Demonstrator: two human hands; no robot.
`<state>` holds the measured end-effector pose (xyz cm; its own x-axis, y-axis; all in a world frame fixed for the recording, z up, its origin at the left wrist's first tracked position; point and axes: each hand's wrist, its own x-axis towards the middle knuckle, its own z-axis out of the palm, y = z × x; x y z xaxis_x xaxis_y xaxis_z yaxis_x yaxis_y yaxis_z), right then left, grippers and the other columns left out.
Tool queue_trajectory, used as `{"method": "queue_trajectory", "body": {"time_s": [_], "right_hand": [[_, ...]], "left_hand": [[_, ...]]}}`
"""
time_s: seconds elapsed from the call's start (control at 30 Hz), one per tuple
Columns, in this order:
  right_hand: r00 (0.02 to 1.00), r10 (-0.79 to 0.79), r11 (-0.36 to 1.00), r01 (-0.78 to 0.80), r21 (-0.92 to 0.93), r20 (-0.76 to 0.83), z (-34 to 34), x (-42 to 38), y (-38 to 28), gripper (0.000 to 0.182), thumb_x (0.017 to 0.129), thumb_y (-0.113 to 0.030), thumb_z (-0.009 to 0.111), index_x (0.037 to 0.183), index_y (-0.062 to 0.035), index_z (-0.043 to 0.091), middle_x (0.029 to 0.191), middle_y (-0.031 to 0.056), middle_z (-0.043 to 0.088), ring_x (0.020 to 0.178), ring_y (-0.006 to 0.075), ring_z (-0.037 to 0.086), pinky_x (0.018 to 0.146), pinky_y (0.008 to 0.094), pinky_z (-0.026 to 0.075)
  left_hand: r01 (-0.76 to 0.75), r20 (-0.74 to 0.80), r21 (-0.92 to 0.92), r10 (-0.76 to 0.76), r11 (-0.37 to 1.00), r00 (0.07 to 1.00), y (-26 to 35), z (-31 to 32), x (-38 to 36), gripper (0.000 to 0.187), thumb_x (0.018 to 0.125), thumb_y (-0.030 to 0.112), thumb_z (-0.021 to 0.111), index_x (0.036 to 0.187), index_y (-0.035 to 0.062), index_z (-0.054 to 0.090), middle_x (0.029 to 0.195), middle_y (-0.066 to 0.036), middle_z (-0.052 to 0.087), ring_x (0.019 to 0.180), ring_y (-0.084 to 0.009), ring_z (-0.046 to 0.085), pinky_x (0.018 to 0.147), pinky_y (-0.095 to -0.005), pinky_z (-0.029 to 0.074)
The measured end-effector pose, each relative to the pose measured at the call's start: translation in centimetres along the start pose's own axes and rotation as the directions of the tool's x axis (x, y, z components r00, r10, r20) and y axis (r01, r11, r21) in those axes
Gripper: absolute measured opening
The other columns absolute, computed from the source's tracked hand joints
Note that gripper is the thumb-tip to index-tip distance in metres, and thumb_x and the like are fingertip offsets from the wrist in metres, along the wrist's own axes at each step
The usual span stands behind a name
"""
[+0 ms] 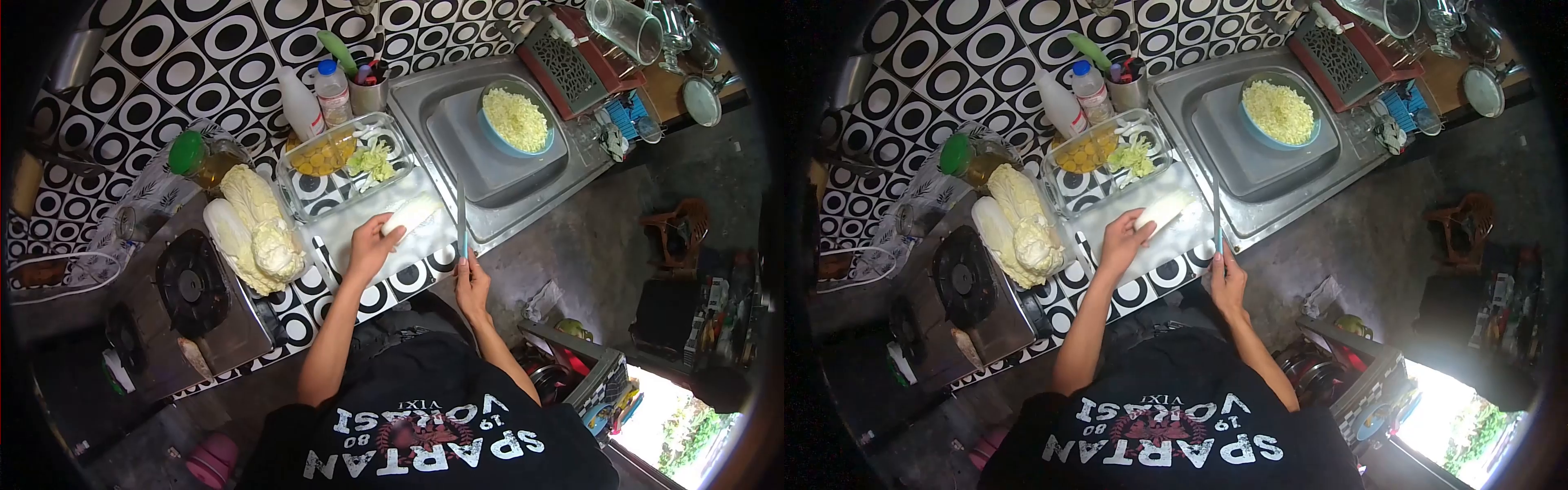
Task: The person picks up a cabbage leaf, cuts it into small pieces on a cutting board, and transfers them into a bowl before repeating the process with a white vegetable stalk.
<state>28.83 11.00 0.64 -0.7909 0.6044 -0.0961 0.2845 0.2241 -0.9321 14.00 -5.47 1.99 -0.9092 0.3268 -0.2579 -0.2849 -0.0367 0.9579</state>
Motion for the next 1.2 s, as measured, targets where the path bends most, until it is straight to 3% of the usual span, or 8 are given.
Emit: {"method": "queue_trajectory", "body": {"time_s": [0.07, 0.13, 0.27, 0.4, 0.47, 0.53, 0.83, 1.2], "right_hand": [[0.998, 0.045, 0.998, -0.043, -0.044, 0.049, -0.2, -0.4, -0.1, 0.038, 0.094, -0.021, 0.048, 0.126, -0.0021, 0.05, 0.066, 0.0047, 0.056, 0.059, 0.0114, 0.054, 0.057, 0.0269, 0.045], [0.991, 0.087, 0.993, -0.078, -0.089, 0.099, -0.5, -0.3, 0.2, 0.037, 0.093, -0.018, 0.048, 0.125, -0.001, 0.05, 0.067, 0.0099, 0.059, 0.063, 0.0149, 0.058, 0.063, 0.0297, 0.047], [0.979, 0.037, 0.974, 0.01, -0.227, 0.201, -0.9, -0.7, 0.9, 0.033, 0.092, -0.016, 0.048, 0.12, 0.0007, 0.053, 0.074, 0.0164, 0.063, 0.066, 0.0233, 0.063, 0.065, 0.0319, 0.048], [0.942, -0.047, 0.953, 0.142, -0.267, 0.333, -0.6, -0.2, 0.8, 0.034, 0.092, -0.017, 0.047, 0.121, 0.0003, 0.051, 0.084, 0.0242, 0.062, 0.077, 0.0377, 0.061, 0.07, 0.0409, 0.048], [0.92, -0.033, 0.936, 0.164, -0.31, 0.39, 0.0, 0.5, 1.0, 0.034, 0.092, -0.017, 0.045, 0.121, 0.0002, 0.05, 0.088, 0.0267, 0.061, 0.081, 0.0425, 0.06, 0.072, 0.0444, 0.048], [0.9, 0.081, 0.912, 0.107, -0.397, 0.428, 0.2, 1.2, 0.3, 0.032, 0.093, -0.018, 0.042, 0.119, -0.0002, 0.049, 0.091, 0.0286, 0.06, 0.086, 0.0465, 0.056, 0.074, 0.049, 0.046], [0.862, 0.074, 0.751, 0.283, -0.597, 0.501, -1.5, 3.9, -2.9, 0.023, 0.094, -0.019, 0.039, 0.095, 0.001, 0.049, 0.079, 0.0275, 0.06, 0.071, 0.0462, 0.059, 0.065, 0.054, 0.047], [0.769, 0.286, 0.654, 0.279, -0.703, 0.572, -1.5, 4.7, -2.4, 0.017, 0.092, -0.016, 0.038, 0.094, 0.0008, 0.04, 0.077, 0.0287, 0.061, 0.075, 0.0474, 0.059, 0.068, 0.0542, 0.047]], "left_hand": [[0.096, 0.004, -0.039, -0.096, 0.995, 0.995, -2.0, 0.4, 1.1, 0.031, 0.075, 0.012, 0.072, 0.103, 0.0021, 0.063, 0.087, -0.013, 0.065, 0.068, -0.0181, 0.061, 0.064, -0.0277, 0.048], [0.09, -0.152, 0.534, -0.01, 0.841, 0.988, -4.2, -0.1, 1.4, 0.034, 0.072, 0.015, 0.074, 0.102, 0.0031, 0.064, 0.087, -0.013, 0.065, 0.068, -0.0197, 0.061, 0.065, -0.0301, 0.049], [-0.051, -0.12, 0.608, 0.154, 0.793, 0.981, -5.6, -1.0, 0.8, 0.035, 0.07, 0.013, 0.074, 0.102, 0.0041, 0.064, 0.088, -0.014, 0.059, 0.064, -0.024, 0.059, 0.064, -0.0332, 0.049], [0.007, -0.143, 0.662, 0.117, 0.75, 0.983, -3.9, -0.2, 0.3, 0.035, 0.072, 0.018, 0.072, 0.104, 0.0049, 0.064, 0.091, -0.012, 0.057, 0.07, -0.0244, 0.058, 0.07, -0.0335, 0.048], [-0.153, -0.02, 0.879, 0.355, 0.451, 0.934, -3.2, 0.4, 0.3, 0.033, 0.073, 0.02, 0.07, 0.103, 0.0076, 0.066, 0.095, -0.01, 0.056, 0.086, -0.0271, 0.053, 0.079, -0.0356, 0.044], [-0.173, 0.027, 0.871, 0.307, 0.459, 0.951, -3.2, 0.8, 0.9, 0.031, 0.074, 0.021, 0.07, 0.103, 0.0098, 0.067, 0.096, -0.009, 0.056, 0.091, -0.0273, 0.05, 0.082, -0.0364, 0.042], [-0.171, 0.09, 0.897, 0.209, 0.407, 0.974, -4.6, 2.8, 3.2, 0.027, 0.074, 0.025, 0.068, 0.1, 0.0172, 0.069, 0.098, -0.004, 0.055, 0.094, -0.025, 0.048, 0.082, -0.0381, 0.038], [-0.221, -0.003, 0.805, 0.377, 0.551, 0.926, -6.3, 3.2, 3.3, 0.025, 0.066, 0.021, 0.072, 0.091, 0.0216, 0.071, 0.095, 0.002, 0.05, 0.094, -0.0221, 0.043, 0.078, -0.0386, 0.029]]}}
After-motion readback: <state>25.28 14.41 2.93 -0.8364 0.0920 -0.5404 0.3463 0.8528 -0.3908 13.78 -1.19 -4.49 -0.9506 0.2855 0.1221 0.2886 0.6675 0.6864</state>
